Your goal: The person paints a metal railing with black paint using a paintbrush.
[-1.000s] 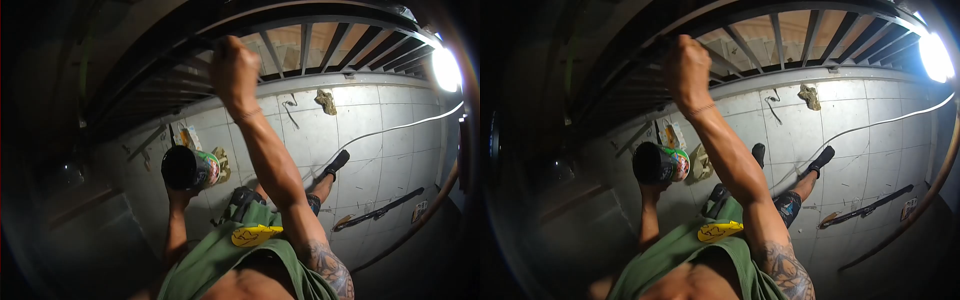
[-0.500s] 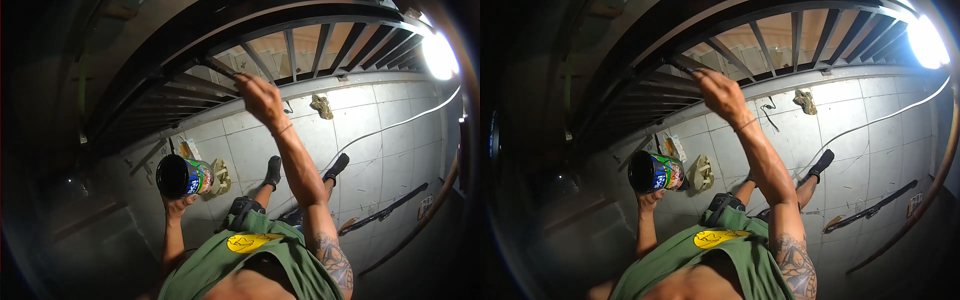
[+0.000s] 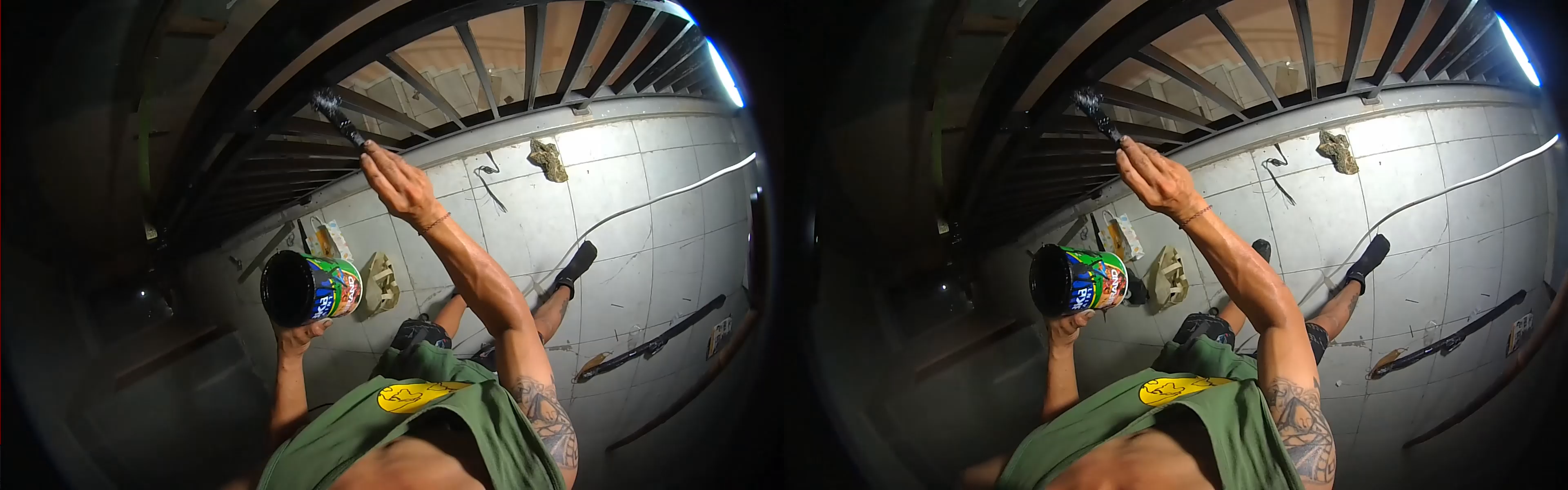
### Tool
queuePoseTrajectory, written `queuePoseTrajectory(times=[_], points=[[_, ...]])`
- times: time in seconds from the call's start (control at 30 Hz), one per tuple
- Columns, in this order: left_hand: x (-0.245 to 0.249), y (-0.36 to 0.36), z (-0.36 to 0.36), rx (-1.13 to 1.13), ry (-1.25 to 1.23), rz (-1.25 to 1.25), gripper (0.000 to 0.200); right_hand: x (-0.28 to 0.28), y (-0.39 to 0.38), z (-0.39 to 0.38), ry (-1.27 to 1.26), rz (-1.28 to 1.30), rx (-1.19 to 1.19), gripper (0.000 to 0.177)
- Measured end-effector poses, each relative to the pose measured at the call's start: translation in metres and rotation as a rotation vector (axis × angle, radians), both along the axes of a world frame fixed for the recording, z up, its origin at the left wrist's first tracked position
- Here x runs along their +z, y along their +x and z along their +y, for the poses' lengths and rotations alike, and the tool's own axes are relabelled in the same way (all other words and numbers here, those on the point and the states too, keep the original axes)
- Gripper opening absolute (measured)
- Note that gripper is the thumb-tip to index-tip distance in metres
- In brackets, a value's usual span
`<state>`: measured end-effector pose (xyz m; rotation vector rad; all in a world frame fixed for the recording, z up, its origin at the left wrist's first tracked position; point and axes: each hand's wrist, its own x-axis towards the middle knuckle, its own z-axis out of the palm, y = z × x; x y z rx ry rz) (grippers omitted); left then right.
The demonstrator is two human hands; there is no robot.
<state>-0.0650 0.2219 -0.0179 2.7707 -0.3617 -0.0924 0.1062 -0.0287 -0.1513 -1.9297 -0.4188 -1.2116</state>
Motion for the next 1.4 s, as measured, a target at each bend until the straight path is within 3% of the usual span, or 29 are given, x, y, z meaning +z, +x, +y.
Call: queuePoseTrajectory(times=[0.17,0.3,0.37,0.47,0.57,0.6,0.63,0.67,0.7,0.83,1.0,1.03,1.07,1.1,1.13,1.17,1.23,1.3,1.37,1.4], points=[[0.001,-0.001,0.002,0.135,-0.151,0.106,0.09,-0.011,-0.005,0.002,-0.1,0.076,-0.006,0.029],[0.005,0.003,-0.011,0.109,-0.158,0.107,0.092,0.014,-0.004,0.001,0.055,0.034,0.17,0.026],[0.007,0.007,-0.023,0.174,-0.312,0.127,0.089,0.02,0.016,-0.008,0.14,-0.003,0.161,0.023],[-0.005,0.006,-0.002,-0.013,-0.092,-0.003,0.082,0.029,0.025,-0.059,0.27,0.045,-0.017,0.024],[-0.01,0.002,0.011,-0.041,-0.005,-0.011,0.079,0.025,0.012,-0.126,0.362,0.061,-0.316,0.019],[-0.012,-0.001,0.014,-0.053,0.035,-0.011,0.078,0.031,0.001,-0.147,0.417,0.186,-0.469,0.019],[-0.013,-0.003,0.016,-0.064,0.075,-0.013,0.076,0.026,0.002,-0.17,0.425,0.075,-0.625,0.016],[-0.014,-0.005,0.017,-0.076,0.115,-0.015,0.075,0.033,-0.002,-0.186,0.412,0.201,-0.827,0.014],[-0.012,-0.005,0.017,-0.082,0.11,-0.018,0.075,0.035,0.005,-0.194,0.606,0.101,-0.795,0.014],[-0.008,0.011,-0.002,-0.207,0.045,-0.027,0.073,0.022,0.028,-0.17,0.25,-0.12,-0.712,0.014],[0.003,0.016,-0.035,-0.13,-0.196,0.007,0.076,0.023,-0.02,-0.074,0.125,0.024,-0.056,0.024],[0.009,0.018,-0.055,-0.01,-0.372,0.067,0.076,0.025,-0.021,-0.075,0.128,0.068,0.043,0.027],[0.012,0.019,-0.067,0.114,-0.548,0.131,0.077,0.024,-0.012,-0.087,0.159,-0.006,-0.011,0.026],[0.005,0.018,-0.05,0.108,-0.548,0.131,0.077,0.028,-0.005,-0.109,0.149,-0.023,-0.09,0.024],[-0.007,0.014,-0.016,-0.132,-0.162,-0.062,0.081,0.028,0.001,-0.133,0.125,0.032,-0.162,0.023],[-0.013,0.011,0.004,-0.366,0.23,-0.256,0.084,0.037,0.011,-0.162,0.111,-0.079,-0.239,0.022],[-0.015,0.009,0.004,-0.359,0.213,-0.275,0.085,0.044,0.018,-0.208,0.305,-0.13,-0.342,0.014],[-0.01,0.016,-0.016,-0.351,0.194,-0.288,0.086,0.044,0.015,-0.235,0.307,-0.137,-0.552,0.014],[0.005,0.02,-0.049,-0.054,-0.283,0.017,0.086,0.045,0.008,-0.26,0.484,-0.117,-0.732,0.014],[0.005,0.02,-0.043,-0.077,-0.268,0.038,0.088,0.049,0.004,-0.271,0.474,-0.08,-0.84,0.014]])
